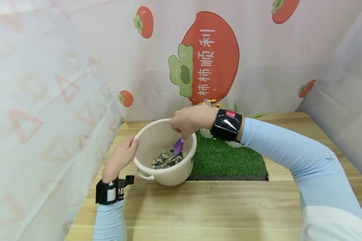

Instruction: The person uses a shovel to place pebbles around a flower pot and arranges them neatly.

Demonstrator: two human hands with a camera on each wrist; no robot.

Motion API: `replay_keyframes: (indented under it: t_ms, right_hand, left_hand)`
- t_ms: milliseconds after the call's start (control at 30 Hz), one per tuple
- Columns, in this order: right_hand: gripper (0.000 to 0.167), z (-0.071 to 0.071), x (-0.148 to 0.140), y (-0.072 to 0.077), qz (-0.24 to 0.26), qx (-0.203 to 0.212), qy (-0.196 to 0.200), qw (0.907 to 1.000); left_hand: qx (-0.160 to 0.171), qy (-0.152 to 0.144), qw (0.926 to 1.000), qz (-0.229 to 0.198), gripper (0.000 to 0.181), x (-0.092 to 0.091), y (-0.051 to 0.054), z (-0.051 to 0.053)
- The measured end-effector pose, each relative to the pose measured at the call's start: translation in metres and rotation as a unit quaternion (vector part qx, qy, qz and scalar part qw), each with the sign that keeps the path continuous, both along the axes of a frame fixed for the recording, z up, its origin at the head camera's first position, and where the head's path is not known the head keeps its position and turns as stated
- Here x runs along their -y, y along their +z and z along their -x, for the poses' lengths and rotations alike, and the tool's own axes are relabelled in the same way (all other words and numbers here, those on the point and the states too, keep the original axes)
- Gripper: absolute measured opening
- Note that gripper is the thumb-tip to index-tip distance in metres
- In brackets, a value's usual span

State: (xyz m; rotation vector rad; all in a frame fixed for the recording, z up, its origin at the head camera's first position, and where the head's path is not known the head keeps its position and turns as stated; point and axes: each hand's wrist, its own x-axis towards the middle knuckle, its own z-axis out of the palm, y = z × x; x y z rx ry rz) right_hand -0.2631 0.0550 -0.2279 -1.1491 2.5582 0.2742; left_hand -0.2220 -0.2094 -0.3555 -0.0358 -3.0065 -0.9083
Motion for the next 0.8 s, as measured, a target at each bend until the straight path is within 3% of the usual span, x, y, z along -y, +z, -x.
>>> replay_keyframes:
  t_ms: [367,800]
  right_hand:
    - [0.019,0.011,0.016,-0.018,-0.024,0.008,0.007,0.9997]
    - [0.029,0.012,0.022,-0.039,-0.033,0.030,0.016,0.9989]
  left_hand:
    - [-0.001,0.002,1.0000,0.002,0.045,0.000,0.003,0.001]
    - [-0.012,-0.004,0.9999,0.012,0.041,0.000,-0.001,0.001]
